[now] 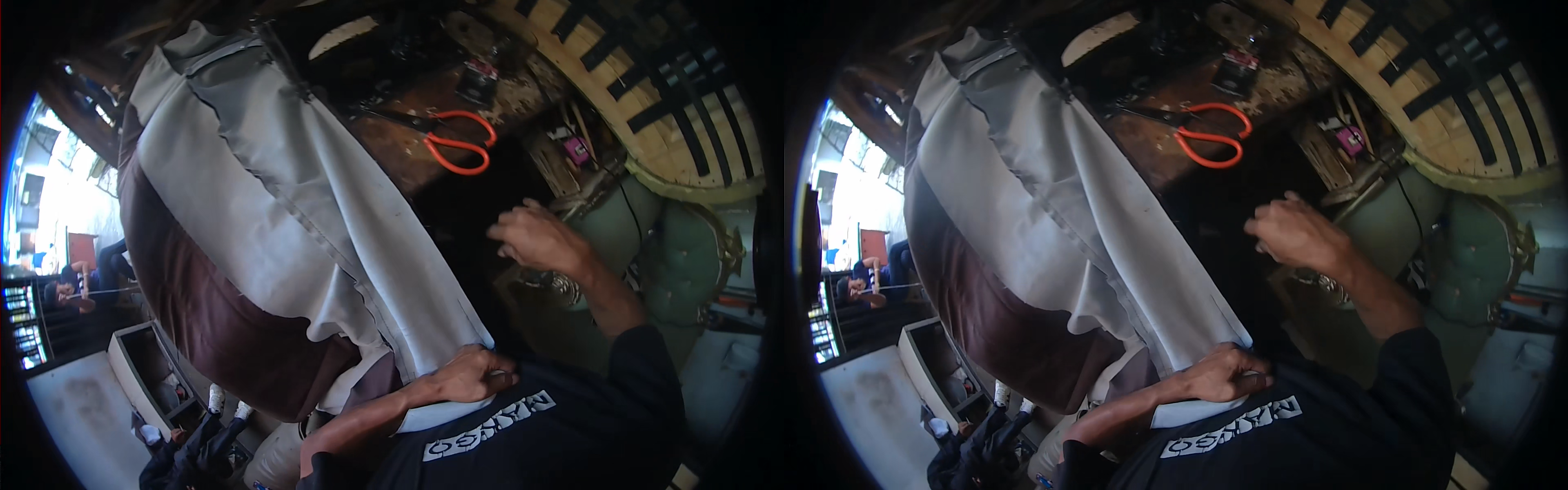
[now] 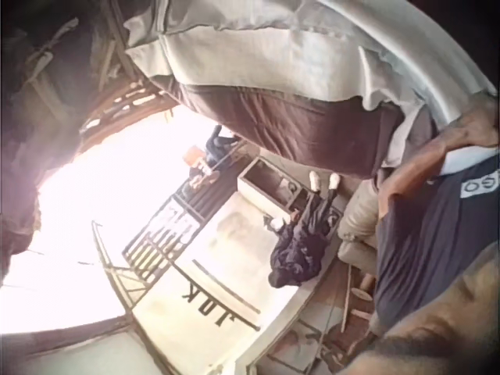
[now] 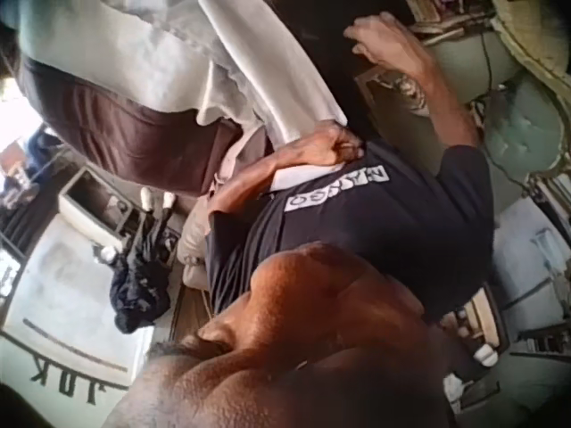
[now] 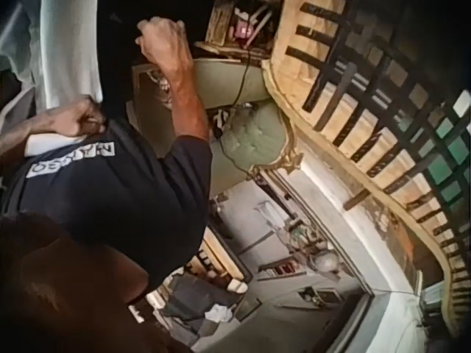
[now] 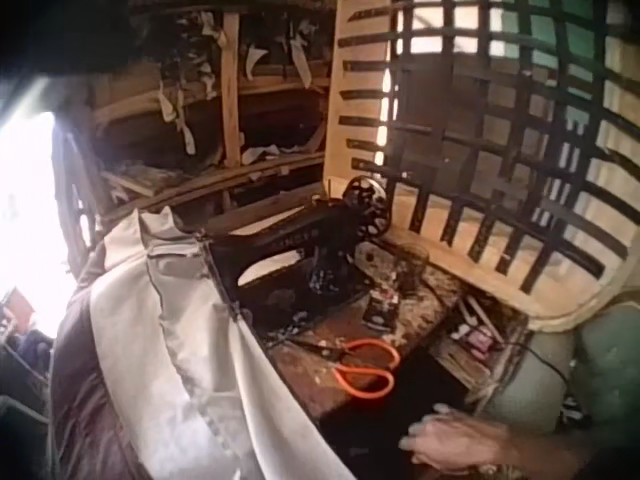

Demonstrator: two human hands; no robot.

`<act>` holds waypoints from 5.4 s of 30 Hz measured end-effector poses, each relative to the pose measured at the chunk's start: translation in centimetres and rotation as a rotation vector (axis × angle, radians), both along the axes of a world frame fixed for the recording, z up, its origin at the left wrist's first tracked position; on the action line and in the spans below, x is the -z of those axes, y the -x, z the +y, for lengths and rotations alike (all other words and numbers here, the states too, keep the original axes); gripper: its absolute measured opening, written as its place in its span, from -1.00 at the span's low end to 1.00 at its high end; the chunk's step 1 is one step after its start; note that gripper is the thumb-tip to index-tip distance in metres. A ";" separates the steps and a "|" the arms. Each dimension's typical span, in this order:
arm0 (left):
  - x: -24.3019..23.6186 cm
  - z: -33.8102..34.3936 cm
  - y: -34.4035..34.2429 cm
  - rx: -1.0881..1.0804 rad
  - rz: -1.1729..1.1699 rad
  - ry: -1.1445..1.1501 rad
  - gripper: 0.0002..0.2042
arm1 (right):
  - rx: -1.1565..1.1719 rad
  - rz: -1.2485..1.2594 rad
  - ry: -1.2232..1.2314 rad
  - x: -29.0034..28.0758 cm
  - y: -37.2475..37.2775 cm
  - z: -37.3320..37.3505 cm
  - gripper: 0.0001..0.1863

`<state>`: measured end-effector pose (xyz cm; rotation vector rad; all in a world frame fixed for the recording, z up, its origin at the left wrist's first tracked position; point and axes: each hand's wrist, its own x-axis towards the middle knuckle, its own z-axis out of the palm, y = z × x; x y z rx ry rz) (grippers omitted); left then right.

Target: The person sews fabric using a sewing machine, trims the fabric and thread with scissors, and stitches along the edge of the fabric with the sewing machine.

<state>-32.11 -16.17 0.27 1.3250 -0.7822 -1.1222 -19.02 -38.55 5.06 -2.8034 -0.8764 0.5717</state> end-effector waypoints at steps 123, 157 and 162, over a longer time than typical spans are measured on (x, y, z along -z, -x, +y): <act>-3.0 20.3 -17.1 -0.605 -0.967 -1.077 -0.32 | 0.313 -0.050 -0.125 -8.7 -14.1 6.6 -0.76; -5.5 15.5 -37.5 -0.234 -0.900 -0.985 -0.66 | 0.359 0.685 -0.737 -0.8 -10.9 17.9 -0.33; -6.7 15.3 -36.4 -0.441 -0.954 -0.914 -0.71 | 0.339 0.618 -0.808 -0.4 -11.5 16.5 -0.33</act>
